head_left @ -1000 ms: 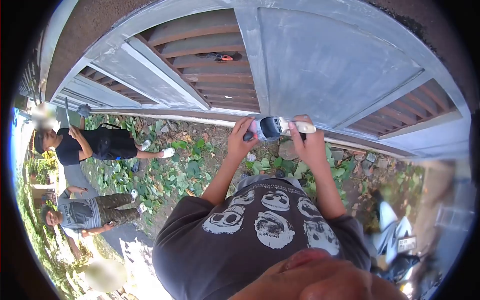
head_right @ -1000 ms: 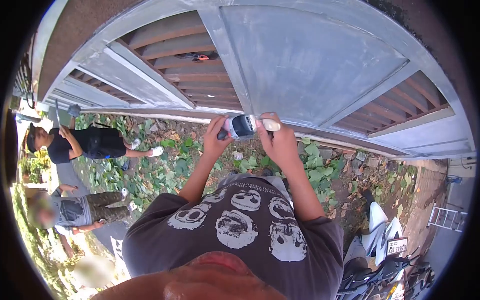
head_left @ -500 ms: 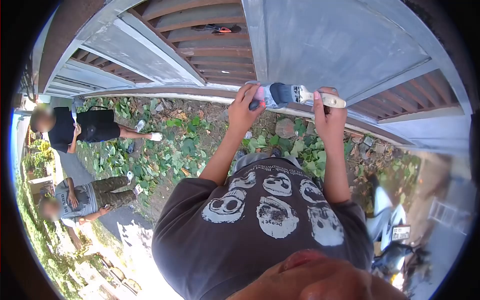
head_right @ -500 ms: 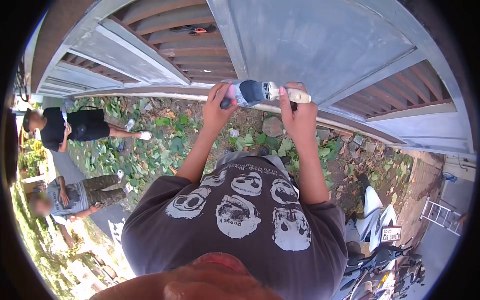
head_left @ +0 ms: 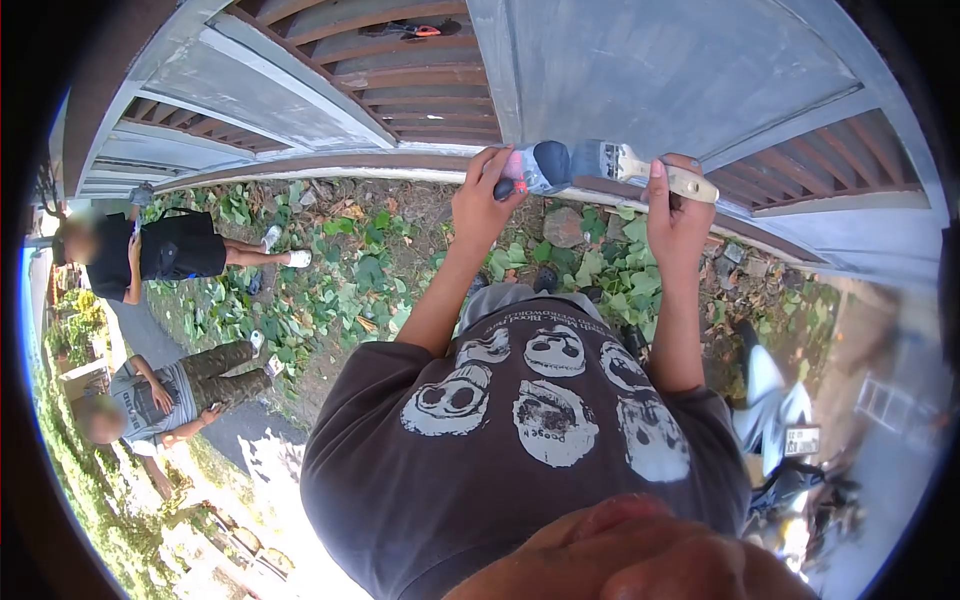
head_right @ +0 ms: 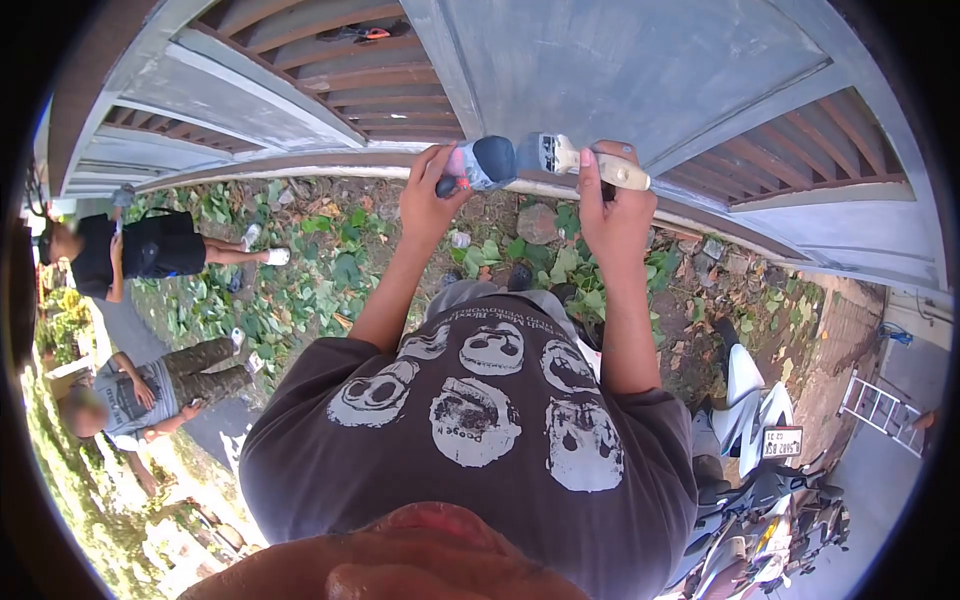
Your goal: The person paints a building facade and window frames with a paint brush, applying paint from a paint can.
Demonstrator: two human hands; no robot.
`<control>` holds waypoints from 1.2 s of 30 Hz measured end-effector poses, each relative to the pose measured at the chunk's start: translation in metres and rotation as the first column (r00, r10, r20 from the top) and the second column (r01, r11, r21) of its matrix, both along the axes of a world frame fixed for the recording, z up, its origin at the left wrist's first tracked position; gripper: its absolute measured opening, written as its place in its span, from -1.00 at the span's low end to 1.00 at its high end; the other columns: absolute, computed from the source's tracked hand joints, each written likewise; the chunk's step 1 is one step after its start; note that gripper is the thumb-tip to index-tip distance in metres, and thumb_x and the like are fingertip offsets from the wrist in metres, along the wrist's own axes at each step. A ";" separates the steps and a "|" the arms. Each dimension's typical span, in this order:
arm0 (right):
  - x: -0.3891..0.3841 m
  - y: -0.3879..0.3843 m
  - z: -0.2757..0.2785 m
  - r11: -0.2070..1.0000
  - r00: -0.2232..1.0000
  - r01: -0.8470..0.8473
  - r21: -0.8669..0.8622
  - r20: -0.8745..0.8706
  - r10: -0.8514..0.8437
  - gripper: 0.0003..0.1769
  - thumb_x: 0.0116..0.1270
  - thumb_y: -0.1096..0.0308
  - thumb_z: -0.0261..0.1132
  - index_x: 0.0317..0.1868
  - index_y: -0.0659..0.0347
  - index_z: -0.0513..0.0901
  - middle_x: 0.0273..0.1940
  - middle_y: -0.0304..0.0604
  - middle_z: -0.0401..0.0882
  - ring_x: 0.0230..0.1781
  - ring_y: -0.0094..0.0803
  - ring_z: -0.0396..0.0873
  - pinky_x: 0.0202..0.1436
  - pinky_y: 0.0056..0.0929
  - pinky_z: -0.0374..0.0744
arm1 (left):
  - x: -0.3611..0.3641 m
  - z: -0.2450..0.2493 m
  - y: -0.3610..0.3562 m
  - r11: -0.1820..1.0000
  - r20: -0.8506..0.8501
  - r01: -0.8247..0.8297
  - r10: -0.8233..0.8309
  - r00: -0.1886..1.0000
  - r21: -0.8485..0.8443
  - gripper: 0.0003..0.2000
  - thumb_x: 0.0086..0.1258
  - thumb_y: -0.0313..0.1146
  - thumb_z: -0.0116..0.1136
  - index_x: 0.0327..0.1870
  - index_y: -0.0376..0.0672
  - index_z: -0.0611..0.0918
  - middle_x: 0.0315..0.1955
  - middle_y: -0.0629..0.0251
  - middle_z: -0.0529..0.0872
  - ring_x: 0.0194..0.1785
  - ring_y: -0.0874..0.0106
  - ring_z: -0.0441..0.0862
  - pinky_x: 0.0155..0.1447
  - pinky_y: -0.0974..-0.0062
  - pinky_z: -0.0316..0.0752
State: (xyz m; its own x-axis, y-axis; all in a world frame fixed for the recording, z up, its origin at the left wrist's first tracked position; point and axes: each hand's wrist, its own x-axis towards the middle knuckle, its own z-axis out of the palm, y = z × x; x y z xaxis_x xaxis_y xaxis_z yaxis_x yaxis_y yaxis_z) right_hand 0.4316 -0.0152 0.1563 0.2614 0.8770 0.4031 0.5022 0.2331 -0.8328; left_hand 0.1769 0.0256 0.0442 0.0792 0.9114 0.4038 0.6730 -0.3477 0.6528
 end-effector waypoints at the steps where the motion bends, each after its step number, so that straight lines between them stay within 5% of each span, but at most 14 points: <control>1: 0.004 -0.002 0.004 1.000 1.000 0.015 0.028 -0.025 -0.015 -0.84 0.57 0.35 0.33 -0.07 0.29 0.64 -0.43 -0.15 0.62 -0.51 -0.59 0.56 -0.41 -0.56 0.49 | 0.000 0.000 -0.001 1.000 0.006 -0.006 0.006 1.000 -0.006 -0.22 0.00 -0.31 0.64 0.39 0.16 0.61 0.26 0.36 0.63 0.07 0.17 0.76 0.02 0.22 0.73; 4: 0.017 -0.005 0.005 0.997 0.997 0.017 0.079 -0.076 -0.011 -0.84 0.59 0.36 0.30 -0.05 0.32 0.63 -0.38 -0.22 0.63 -0.45 -0.64 0.57 -0.41 -0.59 0.48 | -0.001 0.000 -0.002 1.000 0.007 -0.023 0.023 1.000 -0.019 -0.21 0.01 -0.31 0.64 0.40 0.15 0.60 0.25 0.33 0.63 0.08 0.15 0.75 0.02 0.21 0.73; 6: 0.022 -0.007 0.005 0.999 0.951 0.000 0.051 -0.310 0.016 -0.81 0.60 0.37 0.30 0.00 0.35 0.61 -0.31 -0.22 0.65 -0.43 -0.62 0.57 -0.40 -0.60 0.49 | -0.002 -0.001 -0.002 0.999 0.020 -0.020 0.020 1.000 -0.027 -0.22 0.00 -0.32 0.64 0.39 0.14 0.61 0.25 0.31 0.63 0.08 0.13 0.75 0.03 0.21 0.73; 9: 0.026 -0.007 -0.001 0.994 0.905 -0.105 0.016 -0.413 0.102 -0.78 0.60 0.37 0.30 0.05 0.38 0.60 -0.23 -0.18 0.66 -0.41 -0.61 0.56 -0.39 -0.61 0.51 | -0.002 -0.001 -0.003 0.999 0.057 0.007 -0.005 0.998 -0.035 -0.21 -0.02 -0.34 0.66 0.38 0.11 0.62 0.25 0.28 0.63 0.10 0.12 0.74 0.05 0.21 0.72; 14: 0.028 -0.009 -0.013 0.953 0.863 -0.300 -0.040 -0.438 0.253 -0.78 0.57 0.40 0.34 0.07 0.38 0.65 -0.23 -0.20 0.68 -0.39 -0.62 0.57 -0.39 -0.61 0.51 | 0.002 0.000 -0.006 0.995 0.141 0.076 -0.066 0.988 -0.064 -0.20 -0.05 -0.37 0.68 0.38 0.07 0.62 0.25 0.24 0.63 0.15 0.12 0.72 0.11 0.22 0.71; 16: 0.029 -0.011 -0.014 0.902 0.825 -0.419 -0.103 -0.457 0.331 -0.82 0.52 0.44 0.38 0.04 0.35 0.70 -0.22 -0.26 0.69 -0.39 -0.63 0.56 -0.38 -0.62 0.51 | 0.005 0.005 -0.009 0.989 0.150 0.119 -0.105 0.983 -0.087 -0.16 -0.13 -0.51 0.67 0.37 -0.09 0.63 0.24 0.15 0.65 0.22 0.12 0.68 0.20 0.25 0.67; 20: 0.043 -0.017 -0.007 0.772 0.769 -0.584 -0.249 -0.474 0.429 -0.82 0.48 0.45 0.43 0.01 0.32 0.72 -0.21 -0.33 0.68 -0.38 -0.69 0.52 -0.35 -0.64 0.50 | 0.006 0.004 -0.012 0.988 0.087 0.145 -0.141 0.986 -0.051 -0.18 -0.07 -0.39 0.68 0.37 0.09 0.63 0.25 0.29 0.64 0.18 0.15 0.71 0.13 0.22 0.71; 24: 0.047 -0.020 -0.018 0.812 0.787 -0.562 -0.156 -0.404 0.467 -0.88 0.52 0.41 0.39 -0.07 0.30 0.69 -0.29 -0.39 0.62 -0.43 -0.77 0.44 -0.45 -0.67 0.38 | 0.006 0.007 -0.016 0.984 0.054 0.173 -0.171 0.984 -0.041 -0.19 -0.08 -0.39 0.66 0.36 0.12 0.63 0.25 0.36 0.65 0.17 0.18 0.72 0.12 0.23 0.72; 29: 0.059 -0.028 -0.024 0.864 0.815 -0.451 -0.222 -0.497 0.298 -0.90 0.61 0.40 0.27 -0.14 0.22 0.59 -0.43 -0.51 0.42 -0.48 -0.86 0.27 -0.49 -0.68 0.18 | 0.010 0.007 -0.018 0.984 0.044 0.179 -0.178 0.983 -0.005 -0.21 -0.07 -0.38 0.65 0.35 0.15 0.63 0.25 0.40 0.65 0.17 0.20 0.72 0.11 0.24 0.73; 36: 0.066 -0.035 -0.022 0.896 0.882 -0.389 -0.214 -0.366 0.296 -0.92 0.62 0.42 0.24 -0.13 0.22 0.59 -0.37 -0.54 0.40 -0.43 -0.84 0.22 -0.44 -0.69 0.18 | 0.016 0.006 -0.019 0.982 -0.006 0.189 -0.189 0.982 -0.022 -0.22 -0.06 -0.40 0.63 0.35 0.17 0.64 0.24 0.44 0.64 0.13 0.22 0.73 0.05 0.24 0.74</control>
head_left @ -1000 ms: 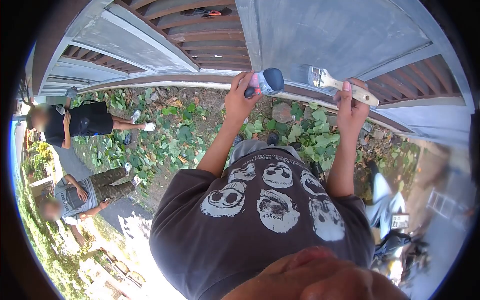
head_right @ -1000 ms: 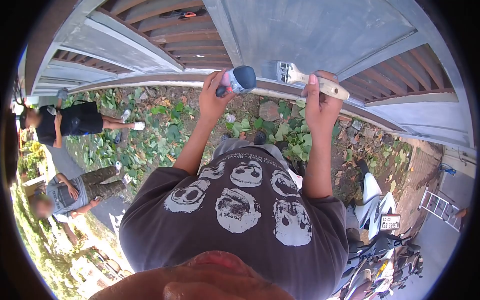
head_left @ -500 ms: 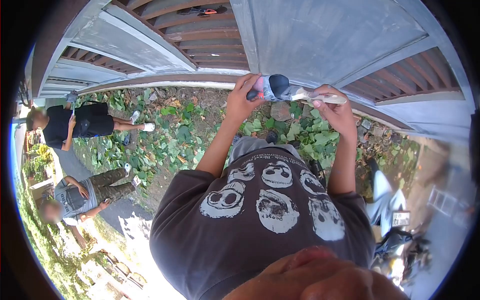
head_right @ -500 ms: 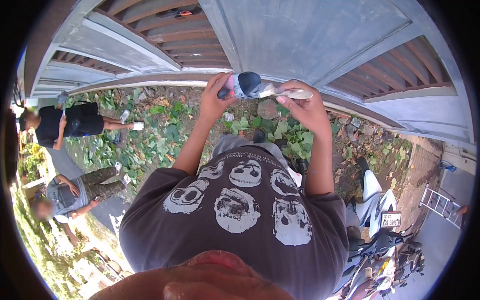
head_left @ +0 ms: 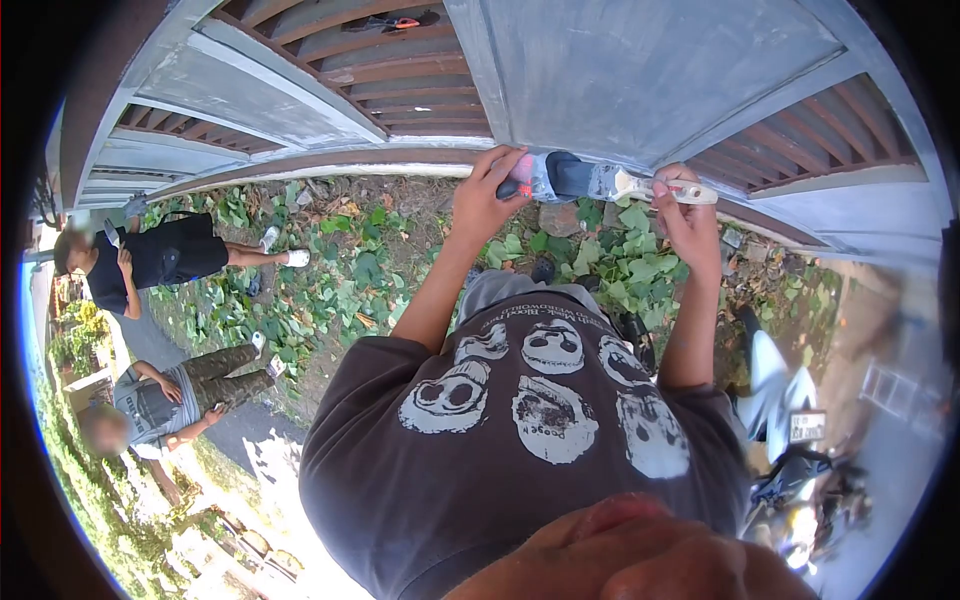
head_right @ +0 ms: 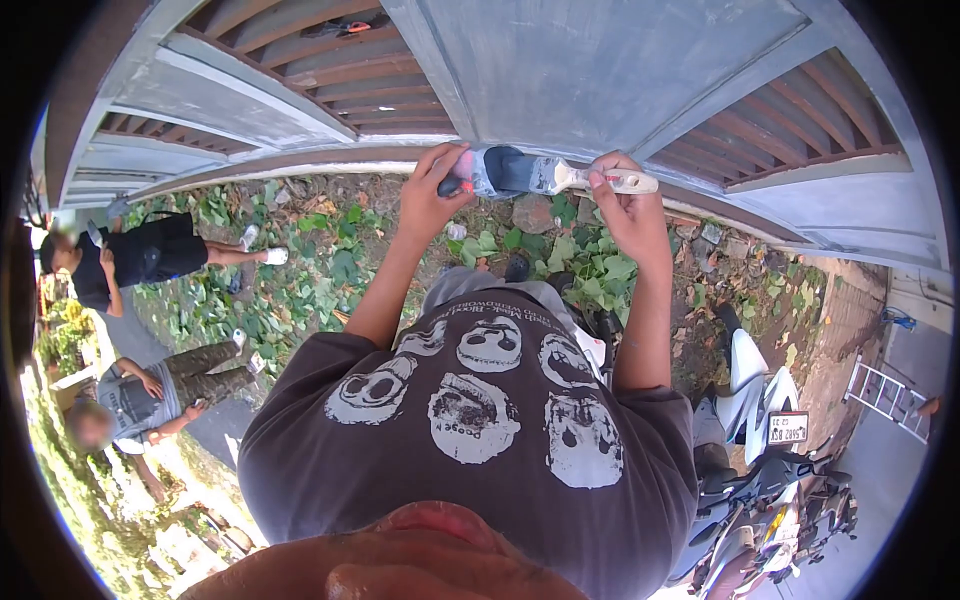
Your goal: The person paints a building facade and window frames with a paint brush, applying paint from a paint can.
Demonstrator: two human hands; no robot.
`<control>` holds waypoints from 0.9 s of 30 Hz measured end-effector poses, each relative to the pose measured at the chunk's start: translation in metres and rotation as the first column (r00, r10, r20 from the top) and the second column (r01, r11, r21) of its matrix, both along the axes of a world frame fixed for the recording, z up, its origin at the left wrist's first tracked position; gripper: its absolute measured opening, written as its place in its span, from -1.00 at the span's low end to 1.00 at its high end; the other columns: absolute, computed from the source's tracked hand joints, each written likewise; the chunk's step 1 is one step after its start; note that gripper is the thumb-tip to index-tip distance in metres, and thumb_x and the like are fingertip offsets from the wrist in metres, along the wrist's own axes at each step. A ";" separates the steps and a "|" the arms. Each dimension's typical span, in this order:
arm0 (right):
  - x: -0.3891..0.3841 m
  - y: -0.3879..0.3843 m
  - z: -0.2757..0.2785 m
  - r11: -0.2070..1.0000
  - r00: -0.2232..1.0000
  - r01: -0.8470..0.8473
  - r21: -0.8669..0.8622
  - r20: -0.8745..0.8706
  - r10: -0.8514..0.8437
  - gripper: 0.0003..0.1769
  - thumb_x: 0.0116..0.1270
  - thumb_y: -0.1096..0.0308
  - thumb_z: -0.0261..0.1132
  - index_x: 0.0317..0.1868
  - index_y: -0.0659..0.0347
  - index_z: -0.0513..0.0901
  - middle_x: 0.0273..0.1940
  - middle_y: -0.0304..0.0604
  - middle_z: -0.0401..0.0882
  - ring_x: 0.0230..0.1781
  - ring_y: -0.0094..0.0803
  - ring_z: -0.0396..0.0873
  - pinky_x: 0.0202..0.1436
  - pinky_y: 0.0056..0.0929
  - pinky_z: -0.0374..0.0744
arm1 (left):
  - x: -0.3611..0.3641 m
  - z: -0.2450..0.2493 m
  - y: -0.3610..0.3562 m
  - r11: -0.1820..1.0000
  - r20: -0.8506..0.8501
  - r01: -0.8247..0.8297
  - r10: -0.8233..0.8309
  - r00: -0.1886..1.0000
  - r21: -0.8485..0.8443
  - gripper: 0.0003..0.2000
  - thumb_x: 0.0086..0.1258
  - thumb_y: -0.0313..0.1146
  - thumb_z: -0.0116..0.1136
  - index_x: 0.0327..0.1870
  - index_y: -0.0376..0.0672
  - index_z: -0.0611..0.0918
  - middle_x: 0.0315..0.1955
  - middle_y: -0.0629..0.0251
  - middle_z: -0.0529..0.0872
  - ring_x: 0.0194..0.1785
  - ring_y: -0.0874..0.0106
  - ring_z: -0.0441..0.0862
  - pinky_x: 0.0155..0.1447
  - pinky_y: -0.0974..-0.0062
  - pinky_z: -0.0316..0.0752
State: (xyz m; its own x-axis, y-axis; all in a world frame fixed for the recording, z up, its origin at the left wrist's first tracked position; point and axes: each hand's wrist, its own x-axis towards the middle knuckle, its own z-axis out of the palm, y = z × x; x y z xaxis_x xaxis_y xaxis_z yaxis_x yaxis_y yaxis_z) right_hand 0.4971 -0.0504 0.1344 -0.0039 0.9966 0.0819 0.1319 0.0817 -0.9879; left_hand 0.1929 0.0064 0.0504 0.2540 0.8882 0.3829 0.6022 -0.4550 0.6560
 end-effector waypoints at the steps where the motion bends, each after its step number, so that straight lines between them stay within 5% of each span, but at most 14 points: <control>1: 0.000 -0.001 -0.001 1.000 1.000 0.014 -0.003 0.002 -0.014 -0.91 0.62 0.42 0.24 -0.13 0.21 0.59 -0.36 -0.54 0.40 -0.43 -0.84 0.21 -0.43 -0.69 0.18 | 0.001 0.000 0.000 1.000 -0.005 -0.003 0.003 1.000 0.008 -0.21 -0.06 -0.40 0.63 0.35 0.17 0.64 0.24 0.44 0.64 0.12 0.22 0.73 0.04 0.24 0.74; 12: 0.007 -0.005 0.008 0.997 0.997 0.037 -0.068 0.064 -0.033 -0.89 0.63 0.39 0.25 -0.14 0.21 0.58 -0.34 -0.53 0.39 -0.39 -0.84 0.21 -0.41 -0.71 0.18 | 0.003 -0.003 -0.001 0.999 0.001 0.007 -0.007 1.000 -0.034 -0.19 -0.07 -0.38 0.65 0.37 0.19 0.63 0.24 0.43 0.64 0.14 0.20 0.72 0.08 0.24 0.72; 21: 0.025 -0.013 0.019 0.993 0.993 0.114 -0.021 0.026 -0.113 -0.87 0.62 0.30 0.28 -0.10 0.17 0.59 -0.48 -0.51 0.40 -0.59 -0.81 0.27 -0.56 -0.68 0.19 | 0.001 -0.003 0.003 1.000 0.032 -0.003 0.004 0.999 -0.027 -0.20 -0.07 -0.41 0.64 0.37 0.16 0.63 0.25 0.42 0.64 0.14 0.21 0.73 0.08 0.24 0.73; 24: 0.035 -0.012 0.021 0.982 0.983 0.185 0.041 -0.023 -0.184 -0.85 0.61 0.29 0.30 -0.08 0.19 0.60 -0.47 -0.43 0.48 -0.59 -0.75 0.34 -0.60 -0.67 0.25 | 0.003 -0.002 0.004 1.000 0.051 -0.009 0.010 0.999 -0.018 -0.20 -0.07 -0.40 0.63 0.37 0.16 0.63 0.25 0.43 0.64 0.14 0.21 0.74 0.08 0.24 0.73; 27: 0.037 -0.011 0.029 0.905 0.902 0.414 0.095 -0.181 -0.393 -0.68 0.61 0.16 0.31 -0.05 0.32 0.63 -0.42 -0.14 0.62 -0.66 -0.56 0.45 -0.71 -0.62 0.32 | 0.002 -0.001 0.004 1.000 0.044 -0.016 0.017 0.999 -0.019 -0.20 -0.07 -0.39 0.63 0.37 0.17 0.63 0.26 0.44 0.64 0.13 0.21 0.74 0.07 0.24 0.73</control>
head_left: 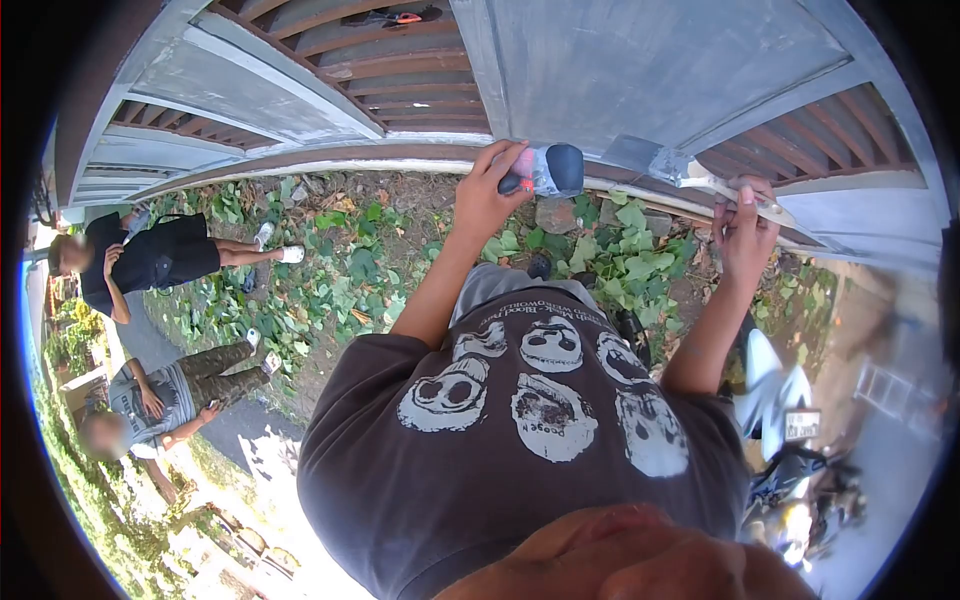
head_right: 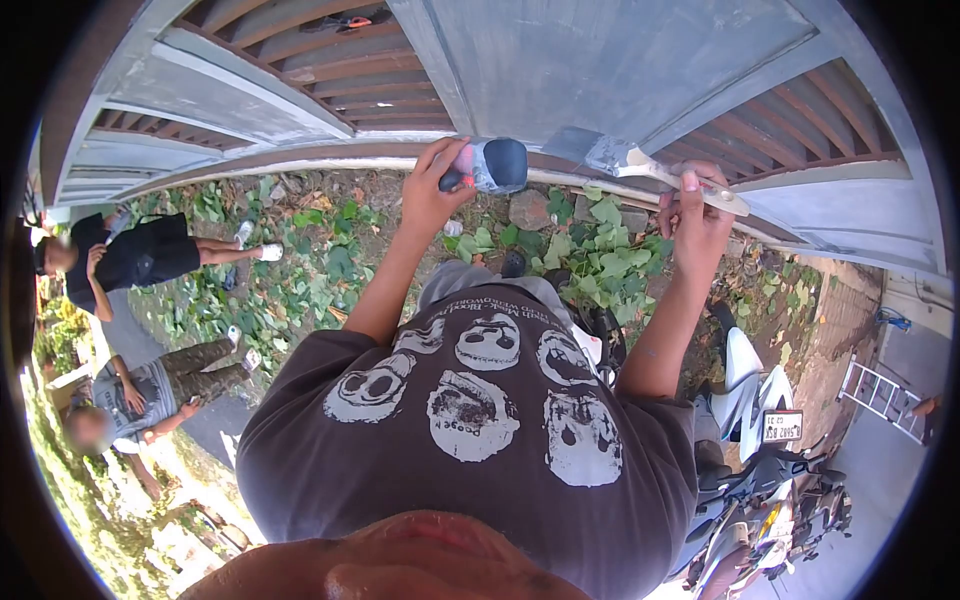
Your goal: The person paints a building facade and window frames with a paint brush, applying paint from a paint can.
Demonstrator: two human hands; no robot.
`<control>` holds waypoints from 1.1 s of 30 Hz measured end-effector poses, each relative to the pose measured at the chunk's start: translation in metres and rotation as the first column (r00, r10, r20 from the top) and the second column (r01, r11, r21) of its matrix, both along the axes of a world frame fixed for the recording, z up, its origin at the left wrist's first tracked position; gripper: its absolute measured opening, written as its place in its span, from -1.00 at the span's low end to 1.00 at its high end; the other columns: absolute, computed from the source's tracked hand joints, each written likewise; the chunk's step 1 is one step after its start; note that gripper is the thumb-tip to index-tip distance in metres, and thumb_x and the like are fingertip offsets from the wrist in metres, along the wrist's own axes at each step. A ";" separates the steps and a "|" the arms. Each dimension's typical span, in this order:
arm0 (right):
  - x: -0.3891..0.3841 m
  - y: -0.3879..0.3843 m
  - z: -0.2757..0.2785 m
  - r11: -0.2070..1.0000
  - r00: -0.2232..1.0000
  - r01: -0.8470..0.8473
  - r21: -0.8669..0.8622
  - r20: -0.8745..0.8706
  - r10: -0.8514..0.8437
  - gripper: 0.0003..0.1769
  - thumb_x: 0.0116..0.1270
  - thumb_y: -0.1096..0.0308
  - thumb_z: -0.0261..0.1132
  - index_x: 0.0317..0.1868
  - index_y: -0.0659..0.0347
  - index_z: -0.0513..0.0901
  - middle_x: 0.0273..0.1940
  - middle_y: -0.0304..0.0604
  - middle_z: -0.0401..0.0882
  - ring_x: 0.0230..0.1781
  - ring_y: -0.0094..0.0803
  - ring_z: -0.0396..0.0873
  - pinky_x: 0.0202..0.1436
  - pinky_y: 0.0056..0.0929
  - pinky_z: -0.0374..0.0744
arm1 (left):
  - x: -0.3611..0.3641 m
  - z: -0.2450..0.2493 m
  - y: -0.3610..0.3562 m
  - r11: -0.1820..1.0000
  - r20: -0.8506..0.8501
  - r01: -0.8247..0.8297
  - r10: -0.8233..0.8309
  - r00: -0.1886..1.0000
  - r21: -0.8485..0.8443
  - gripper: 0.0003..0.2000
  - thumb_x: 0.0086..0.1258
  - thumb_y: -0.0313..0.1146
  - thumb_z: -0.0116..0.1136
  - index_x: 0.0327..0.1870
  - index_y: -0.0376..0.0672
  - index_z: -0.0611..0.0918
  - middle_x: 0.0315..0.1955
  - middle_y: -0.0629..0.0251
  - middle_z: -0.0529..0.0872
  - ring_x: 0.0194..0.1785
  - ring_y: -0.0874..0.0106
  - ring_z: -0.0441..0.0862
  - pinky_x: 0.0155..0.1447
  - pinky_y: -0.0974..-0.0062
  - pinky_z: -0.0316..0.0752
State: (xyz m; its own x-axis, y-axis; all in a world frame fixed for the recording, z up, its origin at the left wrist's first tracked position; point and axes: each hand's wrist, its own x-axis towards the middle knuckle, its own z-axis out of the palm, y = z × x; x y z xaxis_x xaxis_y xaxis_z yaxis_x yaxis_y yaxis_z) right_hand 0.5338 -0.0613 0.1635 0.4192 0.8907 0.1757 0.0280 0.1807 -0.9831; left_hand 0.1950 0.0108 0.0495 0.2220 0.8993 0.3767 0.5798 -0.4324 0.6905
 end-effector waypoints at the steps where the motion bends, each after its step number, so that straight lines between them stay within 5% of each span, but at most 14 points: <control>1: -0.001 0.000 -0.002 1.000 1.000 0.000 0.000 0.002 0.000 -0.68 0.61 0.16 0.31 -0.05 0.32 0.63 -0.42 -0.14 0.62 -0.66 -0.56 0.45 -0.71 -0.62 0.32 | 0.000 0.000 0.000 1.000 -0.012 -0.004 0.004 1.000 -0.003 -0.20 -0.07 -0.39 0.63 0.37 0.17 0.62 0.26 0.44 0.64 0.13 0.21 0.74 0.08 0.24 0.73; 4: -0.013 0.004 -0.005 0.992 0.986 0.102 0.069 -0.140 -0.092 -0.61 0.59 0.10 0.33 -0.09 0.36 0.65 -0.51 -0.14 0.60 -0.68 -0.55 0.47 -0.71 -0.62 0.30 | 0.002 -0.002 0.002 1.000 -0.014 -0.007 0.007 1.000 -0.001 -0.19 -0.07 -0.39 0.63 0.37 0.17 0.62 0.26 0.44 0.64 0.13 0.21 0.74 0.07 0.23 0.73; 6: -0.027 0.007 -0.005 0.965 0.956 0.246 -0.093 -0.141 -0.257 -0.58 0.58 0.06 0.35 -0.15 0.35 0.67 -0.60 -0.17 0.57 -0.73 -0.56 0.45 -0.74 -0.60 0.28 | 0.004 -0.002 0.002 1.000 -0.009 -0.005 0.005 1.000 0.012 -0.19 -0.07 -0.39 0.64 0.37 0.17 0.62 0.25 0.44 0.64 0.13 0.21 0.74 0.06 0.23 0.73; 10: -0.051 0.013 -0.016 0.955 0.944 0.268 -0.129 -0.164 -0.287 -0.61 0.59 0.05 0.34 -0.29 0.19 0.58 -0.66 -0.24 0.52 -0.80 -0.59 0.37 -0.79 -0.61 0.20 | 0.009 0.000 0.001 0.999 -0.013 0.004 -0.003 1.000 0.038 -0.19 -0.07 -0.37 0.64 0.37 0.17 0.62 0.25 0.45 0.63 0.11 0.22 0.75 0.03 0.24 0.74; 18: -0.071 0.017 -0.038 0.937 0.938 0.289 -0.198 -0.135 -0.318 -0.64 0.64 0.10 0.28 -0.11 0.30 0.66 -0.65 -0.20 0.55 -0.77 -0.57 0.43 -0.75 -0.58 0.26 | 0.018 0.001 -0.003 1.000 -0.028 0.024 -0.023 0.999 0.005 -0.18 -0.10 -0.45 0.62 0.36 0.17 0.64 0.23 0.40 0.64 0.10 0.22 0.74 0.04 0.27 0.74; 24: -0.064 0.014 -0.043 0.921 0.935 0.355 -0.159 0.044 -0.352 -0.63 0.64 0.11 0.27 -0.19 0.30 0.66 -0.67 -0.19 0.55 -0.76 -0.57 0.45 -0.73 -0.57 0.28 | 0.017 0.000 -0.004 1.000 -0.038 0.003 -0.003 0.999 -0.003 -0.18 -0.10 -0.45 0.62 0.36 0.17 0.64 0.23 0.40 0.64 0.10 0.22 0.74 0.03 0.27 0.74; 33: -0.021 0.007 -0.042 0.854 0.856 0.512 -0.094 -0.028 -0.517 -0.63 0.66 0.11 0.25 -0.17 0.28 0.64 -0.67 -0.25 0.52 -0.77 -0.60 0.40 -0.73 -0.58 0.26 | -0.001 -0.008 -0.003 0.998 -0.048 -0.060 0.060 0.997 -0.004 -0.19 -0.01 -0.34 0.63 0.41 0.21 0.60 0.26 0.41 0.62 0.06 0.20 0.76 0.02 0.24 0.72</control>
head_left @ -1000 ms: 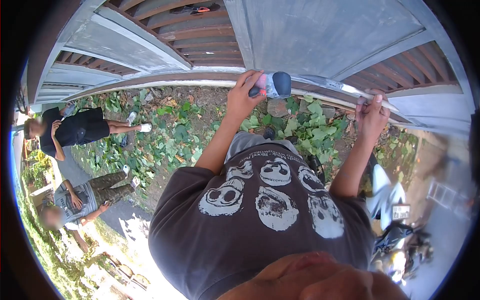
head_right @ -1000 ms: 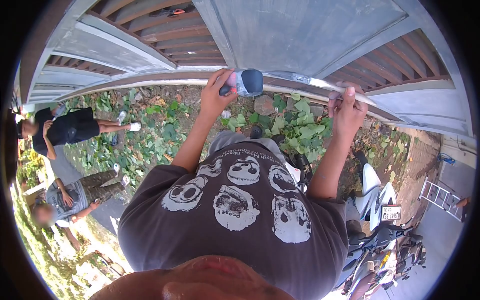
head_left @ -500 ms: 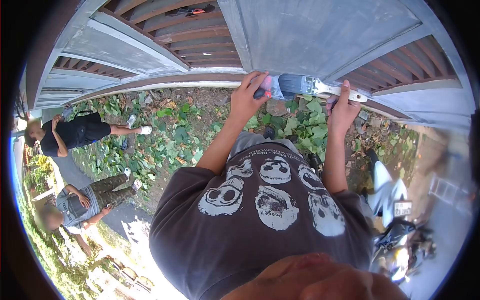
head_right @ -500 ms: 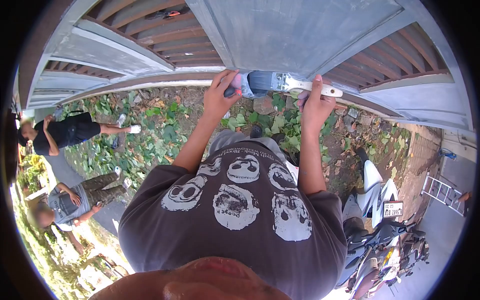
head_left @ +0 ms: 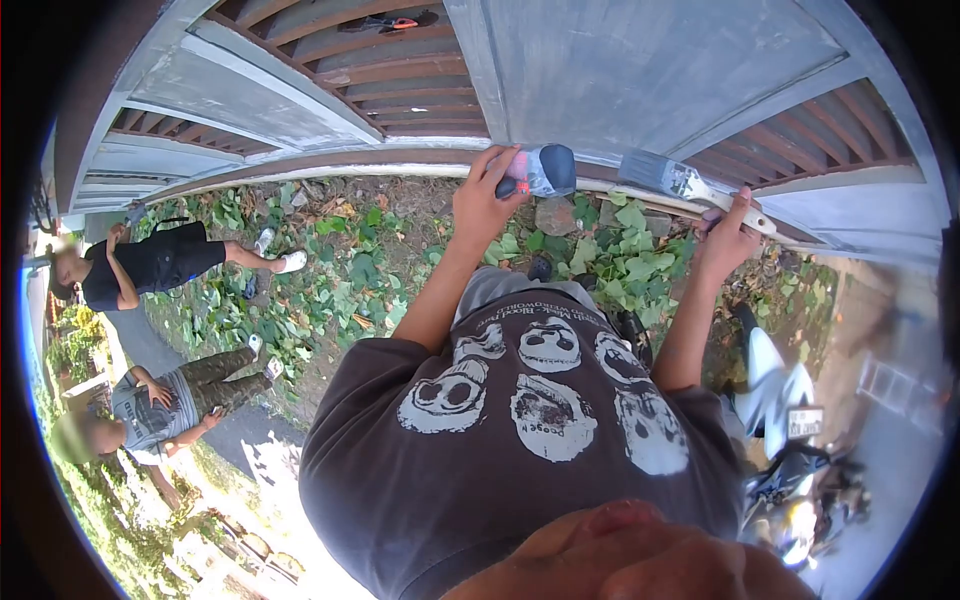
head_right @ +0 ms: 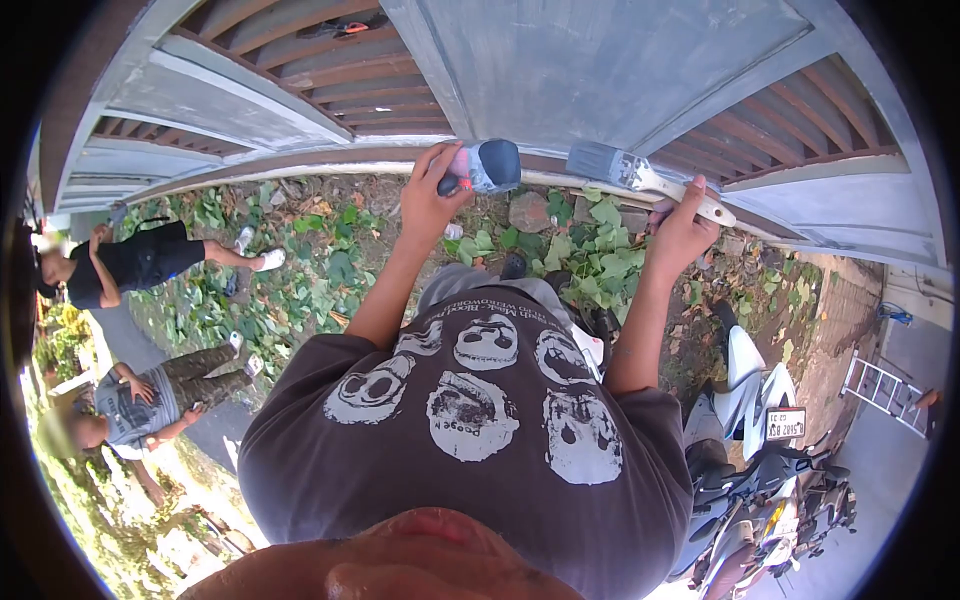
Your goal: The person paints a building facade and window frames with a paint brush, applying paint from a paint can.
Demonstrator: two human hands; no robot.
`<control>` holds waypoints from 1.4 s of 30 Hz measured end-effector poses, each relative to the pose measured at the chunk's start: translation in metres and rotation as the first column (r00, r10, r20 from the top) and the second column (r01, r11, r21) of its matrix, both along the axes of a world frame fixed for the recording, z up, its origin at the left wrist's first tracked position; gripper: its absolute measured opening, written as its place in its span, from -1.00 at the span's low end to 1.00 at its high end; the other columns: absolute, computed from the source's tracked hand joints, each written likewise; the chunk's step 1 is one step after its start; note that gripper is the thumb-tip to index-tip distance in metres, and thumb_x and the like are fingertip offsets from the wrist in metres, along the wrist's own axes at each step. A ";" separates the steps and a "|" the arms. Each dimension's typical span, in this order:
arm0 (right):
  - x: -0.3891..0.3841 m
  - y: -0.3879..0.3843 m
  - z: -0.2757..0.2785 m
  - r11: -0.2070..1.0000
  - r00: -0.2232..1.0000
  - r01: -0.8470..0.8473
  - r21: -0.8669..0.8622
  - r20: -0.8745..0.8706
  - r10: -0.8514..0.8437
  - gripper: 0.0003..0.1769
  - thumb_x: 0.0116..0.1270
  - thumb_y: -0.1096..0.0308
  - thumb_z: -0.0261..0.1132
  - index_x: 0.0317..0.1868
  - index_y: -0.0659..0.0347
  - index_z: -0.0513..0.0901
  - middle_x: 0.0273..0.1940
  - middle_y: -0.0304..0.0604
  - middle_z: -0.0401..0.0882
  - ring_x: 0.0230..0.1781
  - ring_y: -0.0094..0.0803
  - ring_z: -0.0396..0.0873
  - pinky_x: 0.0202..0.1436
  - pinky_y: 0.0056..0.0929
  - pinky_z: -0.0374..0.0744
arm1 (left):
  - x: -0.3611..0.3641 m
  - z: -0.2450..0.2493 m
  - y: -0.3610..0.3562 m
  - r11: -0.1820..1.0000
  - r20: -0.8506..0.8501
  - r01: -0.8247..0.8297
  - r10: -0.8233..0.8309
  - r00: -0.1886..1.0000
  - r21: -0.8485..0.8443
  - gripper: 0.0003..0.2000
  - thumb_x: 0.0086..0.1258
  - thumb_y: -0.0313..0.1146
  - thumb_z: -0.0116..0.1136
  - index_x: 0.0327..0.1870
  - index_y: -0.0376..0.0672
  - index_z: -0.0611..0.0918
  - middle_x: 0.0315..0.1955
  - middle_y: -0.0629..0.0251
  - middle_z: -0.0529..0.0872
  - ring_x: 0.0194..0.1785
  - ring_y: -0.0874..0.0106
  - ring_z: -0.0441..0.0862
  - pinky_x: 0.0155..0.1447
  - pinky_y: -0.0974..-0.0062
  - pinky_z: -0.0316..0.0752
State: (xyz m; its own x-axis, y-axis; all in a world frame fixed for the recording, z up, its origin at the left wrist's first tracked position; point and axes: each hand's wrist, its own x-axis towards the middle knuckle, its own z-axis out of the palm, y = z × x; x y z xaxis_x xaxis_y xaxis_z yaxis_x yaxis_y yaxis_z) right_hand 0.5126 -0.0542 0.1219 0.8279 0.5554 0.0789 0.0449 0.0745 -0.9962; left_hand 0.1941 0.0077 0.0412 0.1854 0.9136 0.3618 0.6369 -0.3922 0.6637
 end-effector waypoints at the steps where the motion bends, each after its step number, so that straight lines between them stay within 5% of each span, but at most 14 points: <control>1: 0.008 -0.001 -0.006 1.000 1.000 0.025 -0.002 -0.009 -0.025 -0.63 0.65 0.08 0.24 -0.10 0.28 0.63 -0.66 -0.27 0.51 -0.76 -0.60 0.40 -0.72 -0.58 0.27 | -0.002 0.000 0.001 1.000 0.013 -0.005 0.006 1.000 -0.021 -0.19 -0.01 -0.33 0.63 0.42 0.21 0.59 0.27 0.41 0.62 0.07 0.19 0.76 0.03 0.23 0.73; 9: 0.022 -0.001 -0.023 0.995 0.977 0.046 0.087 -0.213 -0.026 -0.55 0.66 0.00 0.20 0.10 0.29 0.61 -0.55 -0.27 0.50 -0.66 -0.59 0.41 -0.65 -0.57 0.33 | -0.030 -0.013 0.007 0.999 0.007 -0.026 0.026 1.000 -0.026 -0.20 0.03 -0.31 0.63 0.43 0.22 0.59 0.30 0.36 0.62 0.15 0.15 0.72 0.11 0.19 0.71; 12: 0.003 0.003 -0.010 0.996 0.983 0.068 0.061 -0.177 -0.056 -0.58 0.68 0.03 0.18 0.13 0.28 0.60 -0.49 -0.26 0.51 -0.60 -0.61 0.44 -0.61 -0.59 0.37 | -0.046 -0.015 0.012 0.993 0.031 -0.016 0.020 0.999 -0.118 -0.21 0.05 -0.30 0.63 0.43 0.19 0.58 0.30 0.35 0.61 0.15 0.15 0.72 0.13 0.20 0.70; 14: -0.010 -0.001 0.000 0.995 0.997 -0.034 0.094 -0.062 0.040 -0.56 0.67 0.03 0.19 0.24 0.22 0.62 -0.35 -0.30 0.52 -0.39 -0.59 0.48 -0.40 -0.58 0.41 | -0.061 -0.013 0.015 0.997 0.105 0.026 -0.018 0.994 -0.074 -0.21 0.05 -0.29 0.63 0.43 0.15 0.57 0.31 0.34 0.61 0.16 0.14 0.72 0.15 0.20 0.68; 22: -0.102 0.014 0.040 0.983 0.980 -0.041 0.177 0.199 0.005 -0.49 0.69 0.00 0.15 0.31 0.28 0.61 -0.28 -0.19 0.62 -0.39 -0.54 0.53 -0.45 -0.57 0.50 | -0.152 -0.026 0.039 0.998 0.084 0.067 -0.066 0.994 -0.010 -0.19 0.03 -0.22 0.65 0.43 0.14 0.58 0.29 0.29 0.62 0.18 0.13 0.71 0.18 0.21 0.67; 30: -0.196 0.055 0.085 0.924 0.990 -0.005 0.382 0.130 -0.049 -0.59 0.71 0.08 0.11 0.12 0.31 0.61 -0.44 -0.16 0.59 -0.54 -0.52 0.52 -0.56 -0.55 0.53 | -0.275 -0.040 0.060 0.989 0.098 0.146 -0.143 0.985 -0.017 -0.18 0.01 -0.19 0.67 0.43 0.10 0.58 0.30 0.26 0.62 0.20 0.11 0.70 0.20 0.20 0.67; 42: -0.290 0.055 0.103 0.940 0.937 -0.146 0.307 0.348 0.032 -0.63 0.71 0.14 0.14 0.04 0.35 0.64 -0.49 -0.16 0.60 -0.55 -0.48 0.60 -0.55 -0.52 0.62 | -0.345 -0.050 0.050 0.952 0.206 0.286 -0.259 0.944 -0.112 -0.17 -0.05 -0.27 0.70 0.38 -0.17 0.61 0.26 0.12 0.65 0.22 0.08 0.69 0.26 0.24 0.61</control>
State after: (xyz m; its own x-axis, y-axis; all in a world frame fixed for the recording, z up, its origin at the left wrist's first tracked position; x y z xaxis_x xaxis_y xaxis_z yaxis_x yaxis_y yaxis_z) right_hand 0.2226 0.0007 0.2250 0.6695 0.5221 0.5284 0.3472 0.4089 -0.8440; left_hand -0.1506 0.0576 -0.0085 0.3753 0.8811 0.2878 0.3780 -0.4290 0.8204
